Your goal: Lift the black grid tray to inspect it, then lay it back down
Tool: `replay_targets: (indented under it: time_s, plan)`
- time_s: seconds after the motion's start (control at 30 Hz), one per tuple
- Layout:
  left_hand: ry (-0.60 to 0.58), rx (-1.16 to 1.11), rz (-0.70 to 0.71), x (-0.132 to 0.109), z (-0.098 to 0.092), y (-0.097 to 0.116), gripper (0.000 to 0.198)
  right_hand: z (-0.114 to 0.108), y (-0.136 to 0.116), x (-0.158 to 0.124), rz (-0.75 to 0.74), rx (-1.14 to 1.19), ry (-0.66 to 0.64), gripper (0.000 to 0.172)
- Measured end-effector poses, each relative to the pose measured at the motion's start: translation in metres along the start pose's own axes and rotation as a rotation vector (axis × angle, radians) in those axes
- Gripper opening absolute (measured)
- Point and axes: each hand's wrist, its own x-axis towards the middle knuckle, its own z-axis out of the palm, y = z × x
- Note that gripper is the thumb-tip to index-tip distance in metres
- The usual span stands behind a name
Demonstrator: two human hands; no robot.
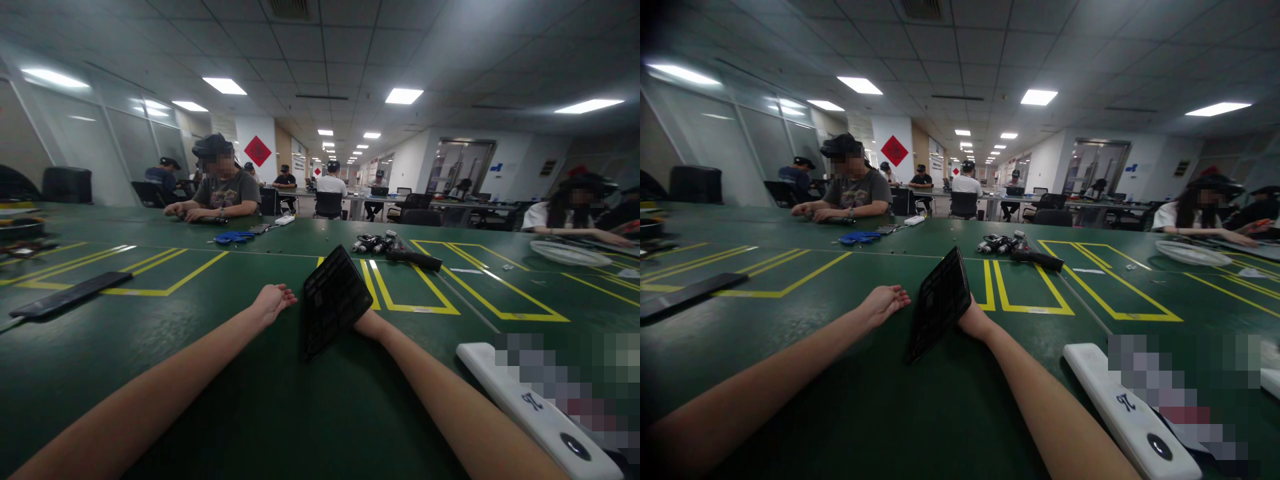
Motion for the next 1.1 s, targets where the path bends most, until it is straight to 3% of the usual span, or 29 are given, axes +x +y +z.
replay_targets:
  time_s: [0.1, 0.17, 0.37, 0.57, 0.93, 1.1]
  plan:
    - [-0.059, 0.002, -0.006, -0.007, 0.0, 0.002, 0.007, 0.0, 0.001, 0.0, -0.002, 0.002, -0.024, 0.052]
    - [-0.118, 0.021, 0.001, -0.014, 0.003, 0.004, 0.015, 0.0, 0.002, 0.001, -0.03, 0.013, -0.021, 0.05]
    - [-0.48, 0.019, -0.053, -0.024, 0.006, 0.009, 0.016, 0.003, 0.004, 0.004, -0.126, 0.109, -0.023, 0.042]
    - [-0.65, -0.049, -0.076, -0.023, 0.005, 0.004, 0.013, 0.003, 0.002, 0.003, -0.107, 0.149, 0.016, 0.038]
    - [-0.677, -0.055, -0.095, -0.028, 0.01, 0.002, 0.018, 0.001, -0.003, 0.002, -0.125, 0.071, 0.001, 0.032]
    - [-0.579, 0.129, 0.073, -0.03, 0.011, 0.0, 0.023, 0.002, -0.002, 0.002, -0.099, 0.058, 0.013, 0.034]
